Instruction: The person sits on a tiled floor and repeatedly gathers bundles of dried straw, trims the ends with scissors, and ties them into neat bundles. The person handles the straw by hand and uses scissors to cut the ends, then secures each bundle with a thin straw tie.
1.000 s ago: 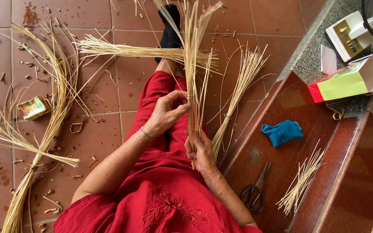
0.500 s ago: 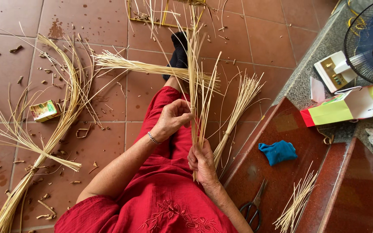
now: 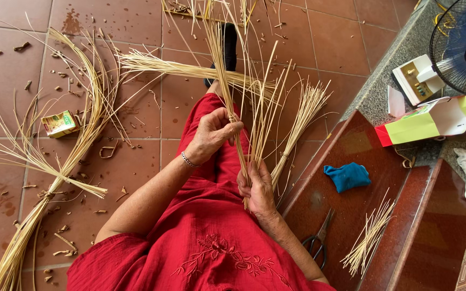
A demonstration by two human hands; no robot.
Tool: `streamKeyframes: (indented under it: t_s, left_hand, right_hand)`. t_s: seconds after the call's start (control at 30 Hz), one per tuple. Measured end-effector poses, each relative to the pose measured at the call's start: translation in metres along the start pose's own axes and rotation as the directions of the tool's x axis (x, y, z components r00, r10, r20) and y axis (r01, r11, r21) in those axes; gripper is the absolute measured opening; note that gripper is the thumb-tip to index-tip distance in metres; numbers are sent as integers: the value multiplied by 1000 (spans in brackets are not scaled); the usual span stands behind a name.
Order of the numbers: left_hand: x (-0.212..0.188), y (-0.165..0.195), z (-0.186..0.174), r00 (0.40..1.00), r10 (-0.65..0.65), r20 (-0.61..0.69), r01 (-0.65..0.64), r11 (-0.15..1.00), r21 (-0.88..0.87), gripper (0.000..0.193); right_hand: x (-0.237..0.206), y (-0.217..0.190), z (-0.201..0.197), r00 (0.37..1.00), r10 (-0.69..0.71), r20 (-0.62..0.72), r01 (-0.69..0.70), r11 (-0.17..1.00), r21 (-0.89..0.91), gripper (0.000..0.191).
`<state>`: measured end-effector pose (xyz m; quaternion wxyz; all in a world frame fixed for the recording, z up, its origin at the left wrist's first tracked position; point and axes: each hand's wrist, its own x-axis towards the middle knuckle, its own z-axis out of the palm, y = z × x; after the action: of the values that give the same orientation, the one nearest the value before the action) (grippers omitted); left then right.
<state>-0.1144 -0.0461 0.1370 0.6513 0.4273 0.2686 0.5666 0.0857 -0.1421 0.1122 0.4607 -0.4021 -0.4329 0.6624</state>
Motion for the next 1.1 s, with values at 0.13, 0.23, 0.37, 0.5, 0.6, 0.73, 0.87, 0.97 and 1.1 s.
streamKeyframes:
  t_s: [0.13, 0.23, 0.37, 0.5, 0.6, 0.73, 0.87, 0.97, 1.1]
  left_hand:
    - [-8, 18, -5, 997, -26, 74, 28, 999, -25, 21]
    - [-14, 29, -5, 994, -30, 101, 31, 999, -8, 19]
    - [-19, 38, 3, 997, 13, 71, -14, 1000, 8, 17]
    - [-24, 47, 7, 998, 52, 41, -54, 998, 28, 18]
    - [-25, 51, 5, 989, 70, 130, -76, 996, 39, 23]
    - [-24, 44, 1, 997, 37, 62, -38, 999, 10, 20]
    - [-23, 31, -3, 1000, -6, -11, 5, 996, -89, 12]
    - [-24, 25, -9, 999, -13, -30, 11, 998, -62, 9]
    - [-21, 16, -15, 999, -25, -45, 22, 996, -81, 8]
  right_hand:
    - [-3, -7, 2, 999, -43, 6, 43, 998, 35, 32]
    - [-4, -12, 0, 997, -83, 4, 83, 996, 9, 33]
    - [-3, -14, -1, 995, -104, 4, 104, 994, -35, 30]
    - [2, -16, -1, 996, -85, -39, 83, 995, -51, 28]
    - [5, -20, -5, 998, -29, -57, 25, 998, -60, 32]
    - [6, -16, -10, 1000, 9, 23, -6, 992, -129, 41]
    - [5, -3, -13, 993, 64, 96, -54, 993, -104, 43]
    - [4, 3, -15, 988, 100, 114, -92, 993, -74, 42]
    - [4, 0, -14, 991, 81, 106, -72, 994, -82, 43]
